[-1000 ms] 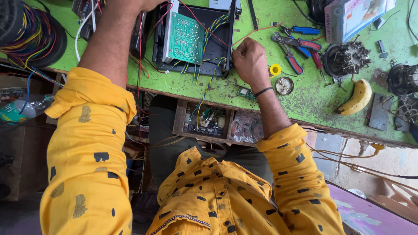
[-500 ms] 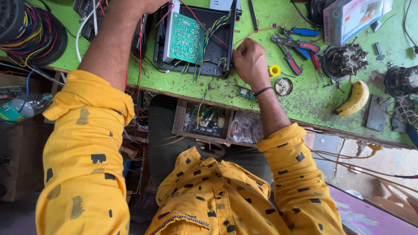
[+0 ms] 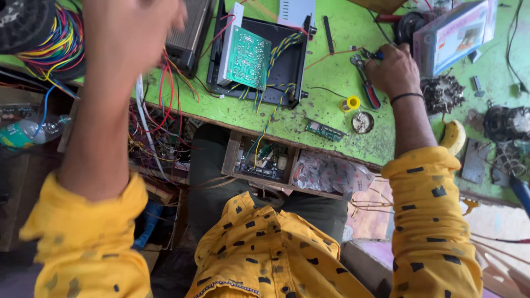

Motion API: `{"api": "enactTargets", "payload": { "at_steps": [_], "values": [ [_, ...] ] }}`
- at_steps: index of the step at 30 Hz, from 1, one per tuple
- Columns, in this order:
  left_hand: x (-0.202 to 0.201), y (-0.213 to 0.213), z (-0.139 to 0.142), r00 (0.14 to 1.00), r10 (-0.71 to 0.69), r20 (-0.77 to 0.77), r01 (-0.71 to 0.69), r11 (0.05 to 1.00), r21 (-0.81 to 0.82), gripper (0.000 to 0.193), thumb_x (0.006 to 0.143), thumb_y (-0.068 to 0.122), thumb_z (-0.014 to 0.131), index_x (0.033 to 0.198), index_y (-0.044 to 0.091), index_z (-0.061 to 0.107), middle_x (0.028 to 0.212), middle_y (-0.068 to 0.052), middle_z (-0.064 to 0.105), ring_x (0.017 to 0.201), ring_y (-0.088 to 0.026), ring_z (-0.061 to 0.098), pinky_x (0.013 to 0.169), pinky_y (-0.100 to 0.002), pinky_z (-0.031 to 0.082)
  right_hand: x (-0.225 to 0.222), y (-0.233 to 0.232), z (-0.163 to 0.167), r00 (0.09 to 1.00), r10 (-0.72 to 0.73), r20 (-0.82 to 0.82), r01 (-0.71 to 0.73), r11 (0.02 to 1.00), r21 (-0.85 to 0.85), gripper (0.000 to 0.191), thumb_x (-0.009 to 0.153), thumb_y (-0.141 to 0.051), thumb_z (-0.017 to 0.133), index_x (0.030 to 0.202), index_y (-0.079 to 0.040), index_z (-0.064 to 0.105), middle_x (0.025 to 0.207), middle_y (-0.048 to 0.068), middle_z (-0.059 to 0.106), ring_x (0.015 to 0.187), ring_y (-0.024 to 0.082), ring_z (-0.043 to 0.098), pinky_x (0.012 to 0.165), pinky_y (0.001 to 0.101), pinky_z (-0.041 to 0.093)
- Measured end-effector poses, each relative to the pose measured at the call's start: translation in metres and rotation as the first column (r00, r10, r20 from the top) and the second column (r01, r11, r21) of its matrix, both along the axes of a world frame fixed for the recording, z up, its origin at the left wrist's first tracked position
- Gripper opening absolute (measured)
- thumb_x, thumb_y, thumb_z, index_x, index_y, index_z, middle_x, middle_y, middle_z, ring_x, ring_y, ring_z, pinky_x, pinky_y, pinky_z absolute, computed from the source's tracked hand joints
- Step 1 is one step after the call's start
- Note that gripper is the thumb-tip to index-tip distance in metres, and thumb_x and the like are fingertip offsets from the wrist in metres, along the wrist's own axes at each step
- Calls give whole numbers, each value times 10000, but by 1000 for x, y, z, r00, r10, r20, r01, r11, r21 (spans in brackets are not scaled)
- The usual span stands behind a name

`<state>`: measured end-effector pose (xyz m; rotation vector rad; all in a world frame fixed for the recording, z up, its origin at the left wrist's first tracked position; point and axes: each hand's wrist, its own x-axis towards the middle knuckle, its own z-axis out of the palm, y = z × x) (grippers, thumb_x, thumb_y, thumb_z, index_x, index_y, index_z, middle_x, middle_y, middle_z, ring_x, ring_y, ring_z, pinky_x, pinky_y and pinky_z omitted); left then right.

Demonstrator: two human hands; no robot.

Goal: The person works at a cluttered electronics workbench, handling a small circuit board and wires. They retrieve a new circuit board from a box, place it into a metal chassis, and use a soldering iron and pliers to strip and prepare wires for connection.

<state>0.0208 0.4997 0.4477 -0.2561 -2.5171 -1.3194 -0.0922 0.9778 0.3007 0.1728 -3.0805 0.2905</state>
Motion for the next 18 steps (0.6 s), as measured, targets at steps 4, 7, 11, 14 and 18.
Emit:
{"api": "enactTargets", "payload": {
  "at_steps": [4, 7, 11, 14, 18],
  "values": [
    [127, 20, -41, 877, -158, 454, -22, 930, 367, 126, 976, 107, 590, 910, 38, 672, 777, -57, 757, 676, -102, 726, 633, -261, 607, -21, 15, -9, 992, -44, 115, 47, 999, -24, 382, 973, -363, 687, 1238, -89, 718, 1312, 269, 591, 1181, 466, 582, 1000, 524, 440],
    [194, 40, -103, 758, -367, 539, -113, 740, 663, 110, 980, 85, 586, 986, 6, 662, 867, -110, 797, 705, -153, 756, 657, -309, 646, -38, 26, -8, 979, 201, 45, -204, 977, 71, 413, 891, -205, 671, 1281, -89, 740, 1255, 261, 664, 1170, 451, 612, 1057, 503, 446],
    [233, 69, -145, 756, -448, 478, -251, 475, 843, 102, 990, 56, 561, 996, -4, 643, 887, -123, 775, 748, -172, 761, 696, -315, 643, -45, 28, -1, 965, 262, 12, -260, 951, 164, 296, 905, -233, 735, 1144, -58, 749, 1179, 222, 697, 1145, 414, 642, 1002, 520, 487],
    [235, 85, -159, 770, -383, 510, -283, 512, 811, 97, 995, 50, 568, 999, -6, 646, 890, -116, 757, 756, -164, 747, 697, -303, 631, -43, 30, 7, 920, 370, -129, -328, 907, 264, 245, 932, -205, 712, 1105, -35, 675, 1099, 240, 689, 1086, 430, 644, 935, 527, 499],
    [234, 85, -183, 785, -344, 515, -252, 583, 773, 95, 1006, 79, 552, 1022, 20, 625, 840, -99, 737, 727, -134, 727, 647, -271, 607, -41, 49, 11, 877, 372, -303, -390, 921, 3, 238, 1031, -120, 565, 1224, -27, 462, 1031, 203, 632, 988, 358, 627, 901, 433, 512]
  ]
}}
